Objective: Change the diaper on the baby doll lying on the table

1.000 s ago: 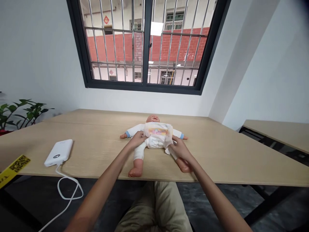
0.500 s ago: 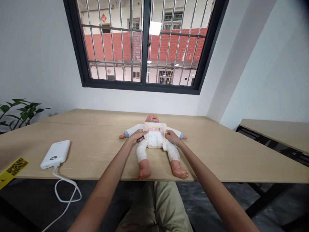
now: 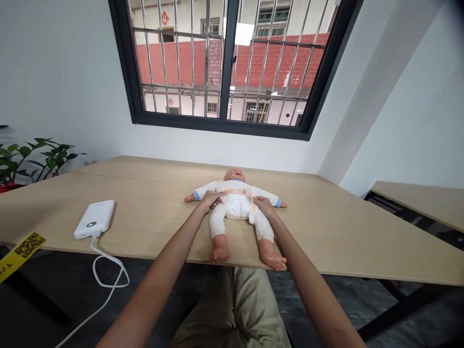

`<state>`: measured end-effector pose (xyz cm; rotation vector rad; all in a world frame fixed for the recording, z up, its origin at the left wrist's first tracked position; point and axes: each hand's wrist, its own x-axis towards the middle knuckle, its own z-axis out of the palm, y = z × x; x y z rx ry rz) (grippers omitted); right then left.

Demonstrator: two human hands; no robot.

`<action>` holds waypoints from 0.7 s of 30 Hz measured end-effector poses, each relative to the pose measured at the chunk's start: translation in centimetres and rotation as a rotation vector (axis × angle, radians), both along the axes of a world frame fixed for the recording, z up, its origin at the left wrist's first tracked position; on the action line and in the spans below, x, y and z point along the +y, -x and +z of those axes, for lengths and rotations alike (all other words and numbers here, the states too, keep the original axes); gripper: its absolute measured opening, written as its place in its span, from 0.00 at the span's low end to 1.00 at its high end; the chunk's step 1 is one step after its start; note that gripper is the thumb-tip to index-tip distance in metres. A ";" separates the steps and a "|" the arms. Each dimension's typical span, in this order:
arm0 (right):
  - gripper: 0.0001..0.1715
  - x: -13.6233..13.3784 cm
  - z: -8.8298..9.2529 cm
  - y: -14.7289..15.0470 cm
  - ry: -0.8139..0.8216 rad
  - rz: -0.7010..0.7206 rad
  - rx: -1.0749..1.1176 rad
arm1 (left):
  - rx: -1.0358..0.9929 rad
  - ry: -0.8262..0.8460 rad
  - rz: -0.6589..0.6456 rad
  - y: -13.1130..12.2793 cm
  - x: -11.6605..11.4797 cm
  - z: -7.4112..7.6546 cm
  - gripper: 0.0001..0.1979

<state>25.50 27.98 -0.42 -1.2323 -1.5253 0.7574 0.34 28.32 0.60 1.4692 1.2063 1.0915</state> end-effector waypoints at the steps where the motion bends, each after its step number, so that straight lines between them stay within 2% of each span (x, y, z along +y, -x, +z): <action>1: 0.20 0.0 0.0 0.0 0.012 -0.022 0.019 | 0.012 -0.031 0.054 -0.1 0.0 0.0 0.20; 5: 0.19 -0.1 0.2 0.0 -0.013 -0.087 0.045 | 0.073 -0.211 0.305 -0.7 -1.0 1.4 0.12; 7: 0.18 -0.3 0.3 0.1 -0.017 -0.090 0.038 | 0.142 -0.424 0.409 -1.5 -2.1 2.8 0.08; 8: 0.18 -0.4 0.4 0.1 -0.011 -0.081 0.037 | 0.183 -0.557 0.406 -2.0 -2.7 3.4 0.06; 9: 0.17 -0.5 0.5 0.1 -0.006 -0.067 0.039 | 0.216 -0.668 0.339 -2.7 -3.3 4.0 0.04; 11: 0.17 -0.7 0.6 0.2 -0.001 -0.039 0.046 | 0.313 -0.807 0.067 -4.3 -4.3 4.8 0.03; 12: 0.17 -0.8 0.8 0.3 -0.002 -0.028 0.049 | 0.387 -0.848 -0.075 -5.1 -4.6 4.9 0.03; 14: 0.17 -1.0 1.0 0.4 -0.008 -0.013 0.055 | 0.529 -0.874 -0.244 -6.5 -4.8 4.5 0.07; 15: 0.18 -1.1 1.2 0.4 -0.010 0.000 0.060 | 0.576 -0.864 -0.258 -7.1 -4.8 4.1 0.11; 18: 0.18 -1.4 1.6 0.6 -0.025 0.043 0.091 | 0.610 -0.800 -0.185 -7.9 -4.3 2.8 0.23; 21: 0.18 -1.4 1.5 0.7 -0.045 0.058 0.126 | 0.627 -0.785 -0.173 -7.7 -4.1 2.1 0.23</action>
